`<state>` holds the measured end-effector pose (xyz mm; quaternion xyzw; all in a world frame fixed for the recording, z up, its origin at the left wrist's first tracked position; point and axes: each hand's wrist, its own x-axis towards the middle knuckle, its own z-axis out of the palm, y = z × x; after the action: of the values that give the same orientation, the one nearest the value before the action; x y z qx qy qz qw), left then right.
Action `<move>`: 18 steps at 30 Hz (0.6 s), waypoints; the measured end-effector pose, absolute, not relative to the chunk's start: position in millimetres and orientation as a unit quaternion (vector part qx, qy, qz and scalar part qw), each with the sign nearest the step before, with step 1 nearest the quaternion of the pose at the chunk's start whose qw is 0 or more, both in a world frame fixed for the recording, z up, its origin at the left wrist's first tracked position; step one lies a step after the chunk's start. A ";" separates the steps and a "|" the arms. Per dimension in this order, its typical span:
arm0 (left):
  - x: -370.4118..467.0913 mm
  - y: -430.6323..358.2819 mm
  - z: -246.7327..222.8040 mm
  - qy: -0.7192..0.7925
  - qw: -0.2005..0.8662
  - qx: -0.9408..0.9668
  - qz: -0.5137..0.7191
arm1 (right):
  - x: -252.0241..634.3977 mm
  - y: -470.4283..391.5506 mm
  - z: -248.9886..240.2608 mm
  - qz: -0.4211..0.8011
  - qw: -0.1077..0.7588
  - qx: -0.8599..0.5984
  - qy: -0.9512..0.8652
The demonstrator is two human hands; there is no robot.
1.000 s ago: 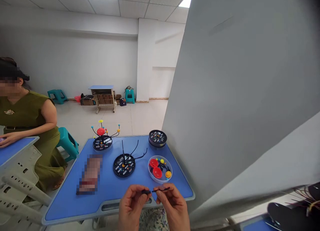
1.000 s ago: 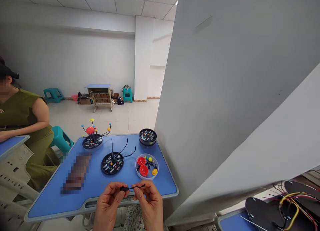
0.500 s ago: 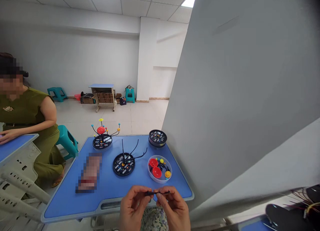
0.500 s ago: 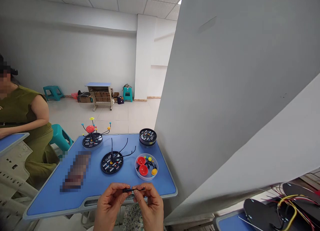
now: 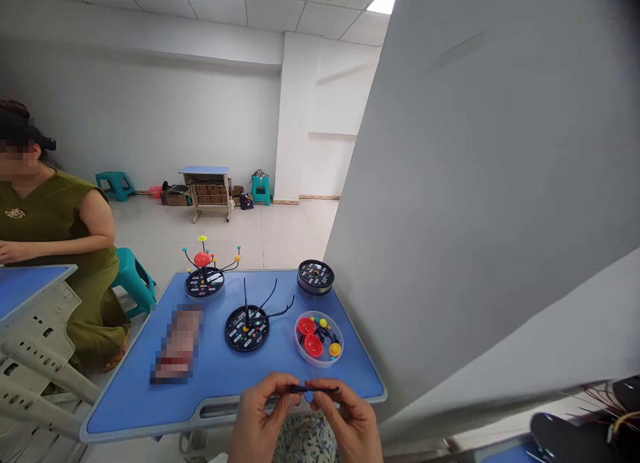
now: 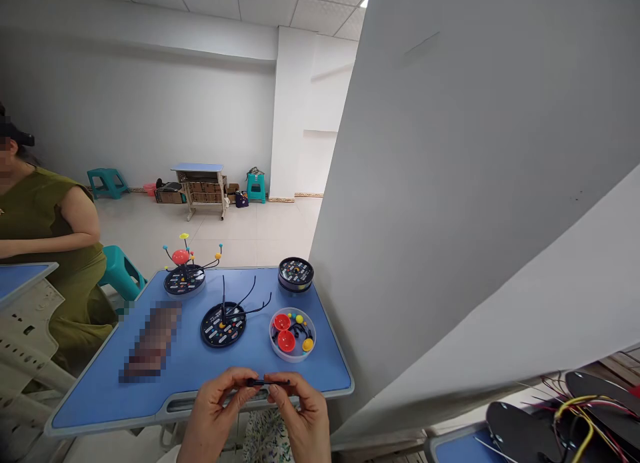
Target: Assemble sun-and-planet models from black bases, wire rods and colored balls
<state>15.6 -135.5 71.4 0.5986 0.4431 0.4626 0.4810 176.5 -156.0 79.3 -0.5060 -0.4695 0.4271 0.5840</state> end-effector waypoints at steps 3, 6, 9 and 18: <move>15.4 -136.1 71.4 0.436 0.486 0.604 0.458 | 179.4 -155.6 81.3 0.409 0.574 -0.513 -0.490; 15.7 -136.2 68.5 0.424 0.498 0.605 0.454 | 179.8 -156.7 81.3 0.393 0.579 -0.518 -0.492; 17.2 -136.4 64.1 0.404 0.525 0.590 0.462 | 178.6 -158.4 81.3 0.391 0.582 -0.517 -0.491; 17.7 -137.6 67.9 0.385 0.476 0.611 0.502 | 175.8 -160.5 83.8 0.406 0.578 -0.517 -0.483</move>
<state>17.7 -137.6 67.9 0.6109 0.3851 0.5015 0.4764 175.8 -160.5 83.8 -0.5169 -0.4832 0.4062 0.5782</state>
